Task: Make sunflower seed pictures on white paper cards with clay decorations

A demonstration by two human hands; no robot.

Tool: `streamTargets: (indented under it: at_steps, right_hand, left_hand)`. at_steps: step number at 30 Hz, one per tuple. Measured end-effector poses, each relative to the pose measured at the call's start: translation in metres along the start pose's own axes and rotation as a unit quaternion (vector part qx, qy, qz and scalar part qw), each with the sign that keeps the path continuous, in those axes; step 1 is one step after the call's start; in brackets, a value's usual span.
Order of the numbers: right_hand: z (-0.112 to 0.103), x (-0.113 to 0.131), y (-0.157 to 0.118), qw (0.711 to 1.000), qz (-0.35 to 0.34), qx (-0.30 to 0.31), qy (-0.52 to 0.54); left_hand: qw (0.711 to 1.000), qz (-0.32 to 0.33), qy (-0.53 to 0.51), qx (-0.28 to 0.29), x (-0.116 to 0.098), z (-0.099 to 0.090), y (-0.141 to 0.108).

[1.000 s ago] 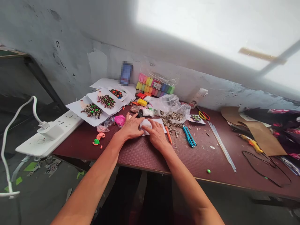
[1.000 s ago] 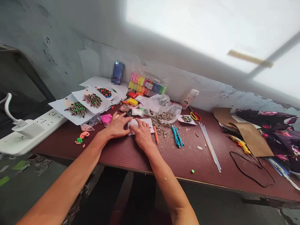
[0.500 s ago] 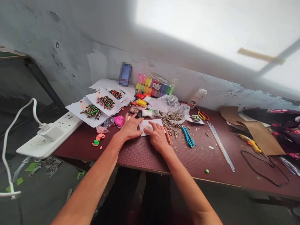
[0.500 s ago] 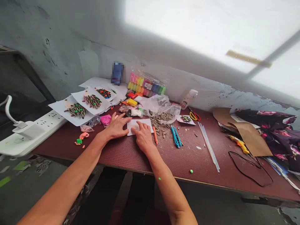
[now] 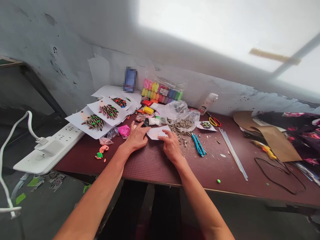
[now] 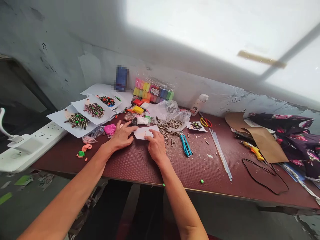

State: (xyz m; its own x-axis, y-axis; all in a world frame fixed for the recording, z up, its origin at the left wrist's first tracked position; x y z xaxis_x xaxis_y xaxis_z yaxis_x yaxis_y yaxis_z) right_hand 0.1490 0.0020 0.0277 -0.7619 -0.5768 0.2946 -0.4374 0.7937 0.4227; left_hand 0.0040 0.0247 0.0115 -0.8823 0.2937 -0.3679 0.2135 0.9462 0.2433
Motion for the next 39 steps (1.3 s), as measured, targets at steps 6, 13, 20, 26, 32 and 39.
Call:
streamTargets:
  at_steps: [6,13,20,26,32,39]
  right_hand:
    - [-0.004,-0.010,0.001,0.995,0.022,-0.054,0.076]
    - [0.007,-0.013,0.002,0.997,0.064,0.043,0.000]
    - [0.016,0.000,0.002,0.988,0.049,0.126,-0.071]
    - [0.016,-0.002,0.004,0.983,0.061,0.157,-0.079]
    - [0.015,0.005,0.014,0.979,0.032,0.177,-0.090]
    - [0.018,0.017,0.035,0.982,-0.005,0.168,-0.091]
  left_hand:
    - [1.000,-0.022,-0.014,-0.006,0.005,-0.001,0.004]
    - [0.999,-0.016,-0.031,-0.010,0.000,-0.003,0.004]
    - [1.000,-0.014,-0.025,0.009,-0.002,-0.005,0.008]
    - [0.997,-0.002,-0.015,0.075,-0.005,0.005,0.004]
    - [0.998,-0.005,-0.016,0.066,-0.003,0.007,-0.001]
    - [0.998,-0.001,-0.032,0.057,-0.002,0.006,-0.001]
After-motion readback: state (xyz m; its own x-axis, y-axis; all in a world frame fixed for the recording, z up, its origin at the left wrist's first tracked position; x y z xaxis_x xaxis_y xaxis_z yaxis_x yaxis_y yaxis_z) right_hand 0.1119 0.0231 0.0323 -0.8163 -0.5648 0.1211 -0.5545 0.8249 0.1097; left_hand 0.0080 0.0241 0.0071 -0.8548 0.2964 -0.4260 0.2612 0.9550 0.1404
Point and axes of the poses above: each hand's wrist, its own y-axis towards the middle knuckle, its own z-axis out of the palm, x = y × z, the point moved 10 cm from there along y, towards the middle knuckle, and after that the axes turned 4 degrees about -z, right-handed, at the moved point
